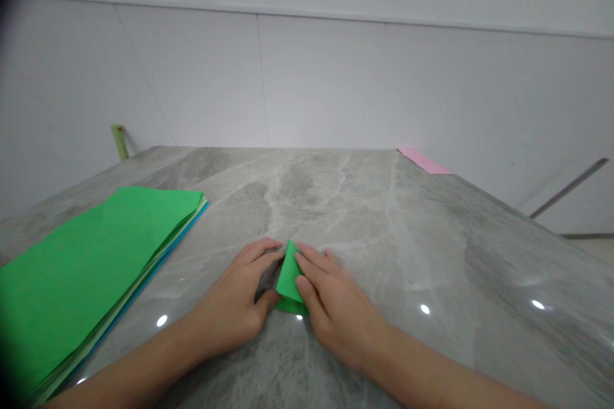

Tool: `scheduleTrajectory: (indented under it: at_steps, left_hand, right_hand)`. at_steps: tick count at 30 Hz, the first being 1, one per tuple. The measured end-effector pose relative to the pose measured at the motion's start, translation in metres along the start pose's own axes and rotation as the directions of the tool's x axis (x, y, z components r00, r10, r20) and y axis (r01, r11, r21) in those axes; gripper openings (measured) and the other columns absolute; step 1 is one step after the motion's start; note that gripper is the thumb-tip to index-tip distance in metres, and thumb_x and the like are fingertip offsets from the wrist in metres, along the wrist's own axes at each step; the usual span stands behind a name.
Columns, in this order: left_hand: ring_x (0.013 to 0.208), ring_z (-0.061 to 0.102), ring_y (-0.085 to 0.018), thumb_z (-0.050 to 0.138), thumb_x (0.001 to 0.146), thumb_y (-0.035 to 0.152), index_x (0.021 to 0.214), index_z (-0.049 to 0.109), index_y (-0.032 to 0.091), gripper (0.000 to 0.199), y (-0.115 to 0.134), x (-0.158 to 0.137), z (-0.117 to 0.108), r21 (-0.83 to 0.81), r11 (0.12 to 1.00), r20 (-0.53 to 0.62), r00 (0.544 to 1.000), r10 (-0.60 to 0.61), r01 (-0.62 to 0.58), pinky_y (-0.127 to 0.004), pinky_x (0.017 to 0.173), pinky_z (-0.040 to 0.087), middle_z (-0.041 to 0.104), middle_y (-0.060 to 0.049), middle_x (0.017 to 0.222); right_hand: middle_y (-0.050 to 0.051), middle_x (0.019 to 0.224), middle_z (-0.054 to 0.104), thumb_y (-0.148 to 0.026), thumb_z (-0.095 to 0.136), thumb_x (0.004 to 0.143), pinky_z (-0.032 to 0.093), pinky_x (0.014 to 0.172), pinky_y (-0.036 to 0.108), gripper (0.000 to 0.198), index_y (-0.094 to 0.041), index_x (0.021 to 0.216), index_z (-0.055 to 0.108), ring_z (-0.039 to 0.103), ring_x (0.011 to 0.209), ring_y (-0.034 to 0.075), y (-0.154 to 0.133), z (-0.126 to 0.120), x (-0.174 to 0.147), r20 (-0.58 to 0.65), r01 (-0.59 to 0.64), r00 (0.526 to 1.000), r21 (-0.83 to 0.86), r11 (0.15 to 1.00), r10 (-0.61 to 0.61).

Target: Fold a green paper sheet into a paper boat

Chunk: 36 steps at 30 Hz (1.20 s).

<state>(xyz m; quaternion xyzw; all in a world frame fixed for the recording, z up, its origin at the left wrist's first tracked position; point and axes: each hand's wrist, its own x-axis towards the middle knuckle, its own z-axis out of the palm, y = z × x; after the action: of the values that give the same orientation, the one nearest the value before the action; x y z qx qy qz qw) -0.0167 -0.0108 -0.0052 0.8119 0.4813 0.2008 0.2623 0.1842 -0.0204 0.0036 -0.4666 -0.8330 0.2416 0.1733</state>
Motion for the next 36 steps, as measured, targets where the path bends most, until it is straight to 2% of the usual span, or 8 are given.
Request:
scheduleTrajectory:
  at_steps: [3, 6, 14, 20, 24, 27, 31, 36]
  left_hand:
    - [0.128, 0.041, -0.026, 0.053, 0.073, 0.011, 0.12, 0.06, 0.018, 0.048, 0.0, 0.0, 0.001, -0.013, 1.0, -0.001, 1.0, -0.02, 0.02, -0.043, 0.114, 0.027, 0.049, -0.011, 0.134]
    - [0.128, 0.041, -0.025, 0.054, 0.074, 0.011, 0.115, 0.062, 0.02, 0.042, 0.0, 0.0, 0.002, -0.056, 0.997, -0.014, 0.999, -0.048, 0.047, -0.043, 0.113, 0.029, 0.049, -0.009, 0.134]
    - [0.124, 0.048, -0.025, 0.047, 0.077, 0.005, 0.093, 0.067, 0.02, 0.029, 0.008, 0.005, -0.001, -0.325, 0.942, -0.032, 0.995, -0.094, 0.079, -0.045, 0.11, 0.029, 0.057, -0.008, 0.128]
    - [0.076, 0.06, -0.018, 0.053, 0.088, 0.031, 0.086, 0.059, 0.018, 0.014, 0.015, 0.006, 0.003, -0.679, 0.722, 0.054, 0.99, -0.131, 0.133, -0.028, 0.069, 0.046, 0.064, -0.002, 0.08]
    - [0.063, 0.053, -0.012, 0.052, 0.09, 0.034, 0.084, 0.054, 0.018, 0.018, 0.014, 0.003, 0.006, -0.76, 0.63, 0.06, 0.983, -0.174, 0.158, -0.022, 0.056, 0.039, 0.057, 0.001, 0.07]
    - [0.059, 0.052, -0.009, 0.056, 0.089, 0.035, 0.096, 0.052, 0.019, 0.018, 0.014, 0.002, 0.007, -0.803, 0.571, 0.064, 0.977, -0.204, 0.172, -0.02, 0.051, 0.037, 0.061, 0.0, 0.083]
    - [0.064, 0.063, -0.014, 0.063, 0.084, 0.036, 0.134, 0.035, 0.025, 0.059, 0.016, 0.005, 0.005, -0.869, 0.423, 0.152, 0.952, -0.265, 0.257, -0.024, 0.057, 0.046, 0.066, -0.004, 0.102]
    - [0.066, 0.066, -0.019, 0.057, 0.084, 0.044, 0.085, 0.061, 0.015, 0.029, 0.02, 0.009, 0.002, -0.831, 0.44, 0.329, 0.939, -0.103, 0.34, -0.031, 0.063, 0.054, 0.067, -0.006, 0.073]
  right_hand:
    - [0.015, 0.13, 0.057, -0.028, 0.054, 0.089, 0.039, 0.102, 0.055, 0.043, -0.016, 0.13, 0.056, 0.051, 0.119, 0.032, 0.003, 0.002, 0.001, -0.138, -0.118, 0.985, -0.101, 0.988, 0.104]
    - [0.012, 0.113, 0.061, -0.026, 0.06, 0.084, 0.041, 0.093, 0.054, 0.033, -0.019, 0.116, 0.062, 0.054, 0.105, 0.03, 0.002, 0.003, 0.0, -0.122, -0.181, 0.978, -0.097, 0.979, 0.169]
    - [0.001, 0.087, 0.06, -0.019, 0.063, 0.074, 0.045, 0.081, 0.038, 0.057, -0.019, 0.128, 0.045, 0.055, 0.079, 0.019, 0.01, 0.012, 0.003, -0.13, -0.262, 0.937, 0.353, 0.898, 0.325]
    - [0.0, 0.076, 0.058, -0.028, 0.06, 0.082, 0.043, 0.068, 0.03, 0.017, -0.02, 0.095, 0.067, 0.054, 0.072, 0.017, 0.001, 0.0, 0.006, -0.054, -0.19, 0.971, 0.414, 0.89, 0.232]
    - [-0.001, 0.066, 0.053, -0.036, 0.054, 0.087, 0.038, 0.061, 0.028, 0.026, -0.018, 0.072, 0.063, 0.049, 0.065, 0.015, -0.004, -0.005, 0.007, -0.035, -0.157, 0.981, 0.418, 0.895, 0.189]
    - [-0.002, 0.06, 0.048, -0.04, 0.055, 0.086, 0.034, 0.056, 0.026, 0.035, -0.017, 0.06, 0.055, 0.045, 0.059, 0.014, -0.003, -0.003, 0.006, -0.009, -0.209, 0.972, 0.421, 0.883, 0.234]
    - [-0.003, 0.055, 0.043, -0.047, 0.054, 0.086, 0.03, 0.051, 0.025, 0.041, -0.017, 0.058, 0.05, 0.039, 0.054, 0.012, -0.003, -0.003, 0.005, -0.005, -0.278, 0.946, 0.498, 0.822, 0.324]
    - [-0.004, 0.054, 0.038, -0.054, 0.052, 0.087, 0.028, 0.047, 0.023, 0.047, -0.017, 0.058, 0.048, 0.035, 0.051, 0.01, -0.004, -0.004, 0.004, -0.059, -0.247, 0.937, 0.587, 0.771, 0.345]
